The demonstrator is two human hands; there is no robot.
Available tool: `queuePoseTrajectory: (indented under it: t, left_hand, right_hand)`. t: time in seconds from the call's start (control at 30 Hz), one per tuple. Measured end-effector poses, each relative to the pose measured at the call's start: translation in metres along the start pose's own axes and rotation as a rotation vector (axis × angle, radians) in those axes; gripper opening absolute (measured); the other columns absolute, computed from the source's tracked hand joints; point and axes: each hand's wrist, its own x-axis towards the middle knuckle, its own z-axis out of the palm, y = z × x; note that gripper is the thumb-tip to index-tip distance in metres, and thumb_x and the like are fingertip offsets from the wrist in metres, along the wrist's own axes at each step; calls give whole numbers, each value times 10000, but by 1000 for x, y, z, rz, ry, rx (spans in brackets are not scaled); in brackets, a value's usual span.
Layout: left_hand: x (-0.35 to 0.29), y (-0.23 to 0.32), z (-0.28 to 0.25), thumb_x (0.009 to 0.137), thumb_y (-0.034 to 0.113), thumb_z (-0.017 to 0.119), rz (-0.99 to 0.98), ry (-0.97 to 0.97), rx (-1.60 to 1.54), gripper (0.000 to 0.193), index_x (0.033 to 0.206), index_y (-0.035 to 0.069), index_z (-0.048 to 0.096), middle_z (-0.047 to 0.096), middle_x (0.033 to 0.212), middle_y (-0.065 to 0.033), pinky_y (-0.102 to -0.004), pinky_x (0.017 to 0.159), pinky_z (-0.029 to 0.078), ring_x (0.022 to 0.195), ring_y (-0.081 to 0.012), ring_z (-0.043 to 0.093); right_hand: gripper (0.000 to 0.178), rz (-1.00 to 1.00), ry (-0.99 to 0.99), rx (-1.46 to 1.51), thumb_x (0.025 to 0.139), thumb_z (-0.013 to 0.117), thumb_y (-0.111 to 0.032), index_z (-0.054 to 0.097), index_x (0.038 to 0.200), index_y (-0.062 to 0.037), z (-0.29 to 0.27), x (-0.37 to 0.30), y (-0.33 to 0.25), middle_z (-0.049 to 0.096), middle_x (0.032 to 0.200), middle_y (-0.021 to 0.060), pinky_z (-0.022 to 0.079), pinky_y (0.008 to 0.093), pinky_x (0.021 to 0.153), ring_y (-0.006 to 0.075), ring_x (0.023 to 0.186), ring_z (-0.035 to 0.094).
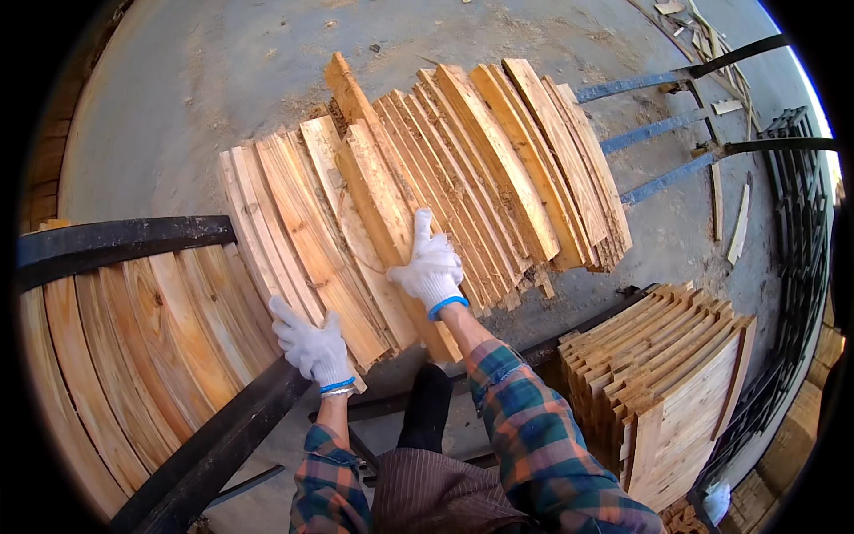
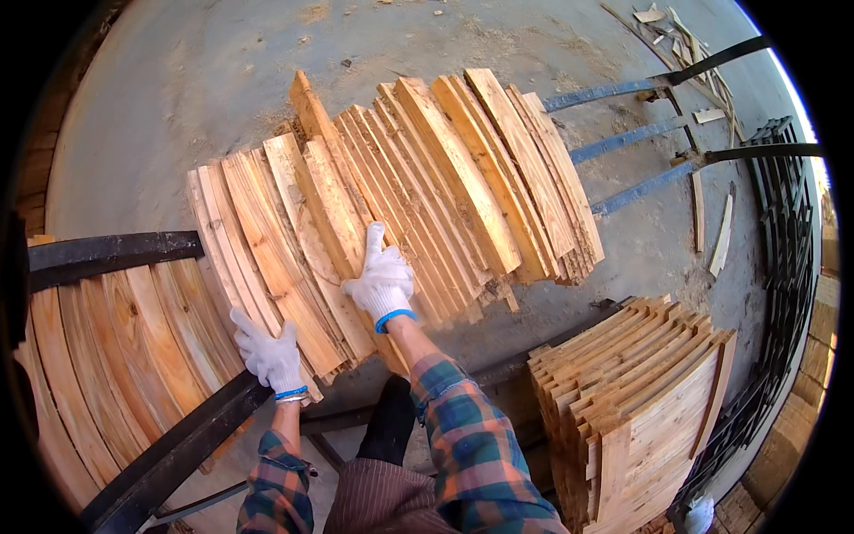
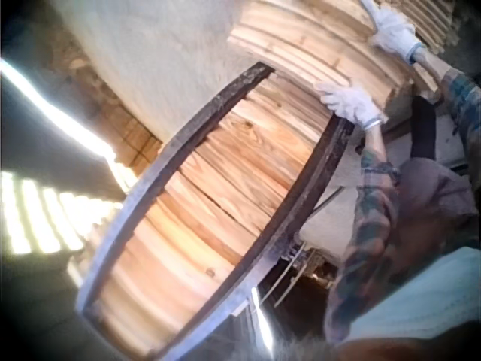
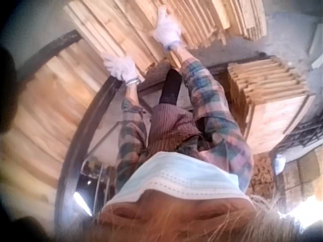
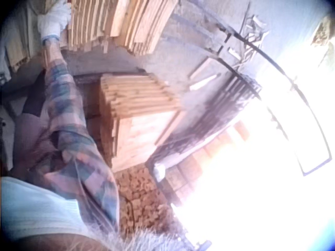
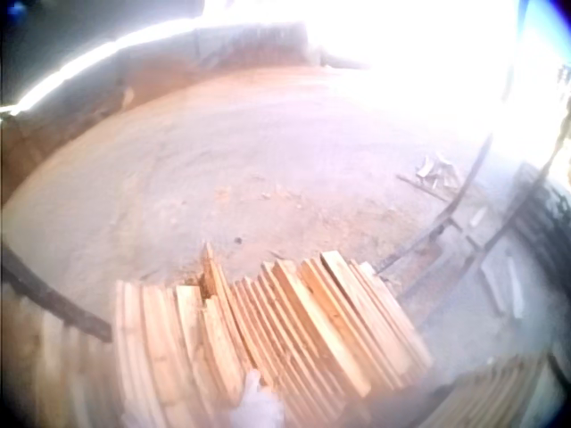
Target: The person repeatedly picks up bundles of wooden planks from a metal rack and places them onto a growing stack on the floor. The person wears gloves and a plaid shirt while performing this repetitive stacking task in a workshop environment.
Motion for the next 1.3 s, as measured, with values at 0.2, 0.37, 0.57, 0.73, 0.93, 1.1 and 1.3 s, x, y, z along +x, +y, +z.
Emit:
queuePoseTrajectory:
  t: [0.2, 0.37, 0.57, 0.73, 0.93, 1.1, 1.3]
  left_hand:
    - [13, -3, -10, 721, 279, 783, -53, -50, -177, 1017, 1540, 163, 191, 496, 1313, -243, -511, 929, 490, 1111, -441, 571]
    - [22, -38, -25, 705, 245, 756, -105, -92, -311, 969, 1526, 158, 250, 602, 1203, -297, -497, 919, 504, 1048, -441, 628]
    - [-17, -81, -34, 751, 43, 692, -82, -377, -1339, 885, 1522, -14, 262, 460, 1440, -182, -342, 1025, 443, 1234, -273, 528]
    - [-158, -86, -52, 769, 80, 707, -111, -707, -1395, 934, 1540, -16, 188, 415, 1478, -183, -392, 1126, 338, 1345, -288, 425]
    - [-166, -46, 7, 723, 402, 810, -181, -943, -1426, 1094, 1554, 71, 179, 508, 1404, -196, -408, 1053, 420, 1295, -317, 500]
    - [-151, -55, 40, 720, 417, 808, -57, -734, -1012, 1012, 1514, 83, 278, 663, 1151, -254, -448, 876, 538, 1039, -385, 664]
    - [-178, -80, -56, 793, 239, 788, -46, -900, -1306, 874, 1490, -4, 320, 571, 1342, -157, -326, 1025, 450, 1202, -218, 563]
  right_hand:
    - [1340, -94, -22, 100, 596, 871, -478, 22, 1573, -131, -9, 21, 37, 451, 1378, 292, 467, 497, 986, 427, 1228, 535]
    - [1061, -330, -224, 892, 658, 840, -333, 293, 1509, -13, 26, 5, 94, 600, 1250, 225, 540, 417, 892, 331, 1114, 629]
    - [929, -258, -680, 1509, 683, 845, -345, 406, 1424, 4, 58, -72, 146, 639, 1151, 109, 552, 331, 813, 204, 954, 650]
    - [1073, -34, -683, 1381, 632, 867, -337, 337, 1497, 14, 72, -179, 187, 538, 1373, 111, 392, 348, 1064, 226, 1238, 514]
    - [969, 115, -672, 1385, 683, 844, -304, 375, 1471, 9, 75, -145, 225, 584, 1318, 121, 462, 349, 1001, 220, 1176, 571]
    - [927, -25, -545, 1340, 661, 842, -195, 391, 1451, -14, 79, -133, 178, 597, 1276, 109, 500, 350, 946, 214, 1115, 597]
    - [992, 12, -448, 1407, 590, 896, -264, 427, 1419, 16, 73, -223, 180, 608, 1262, 103, 510, 346, 923, 209, 1102, 604]
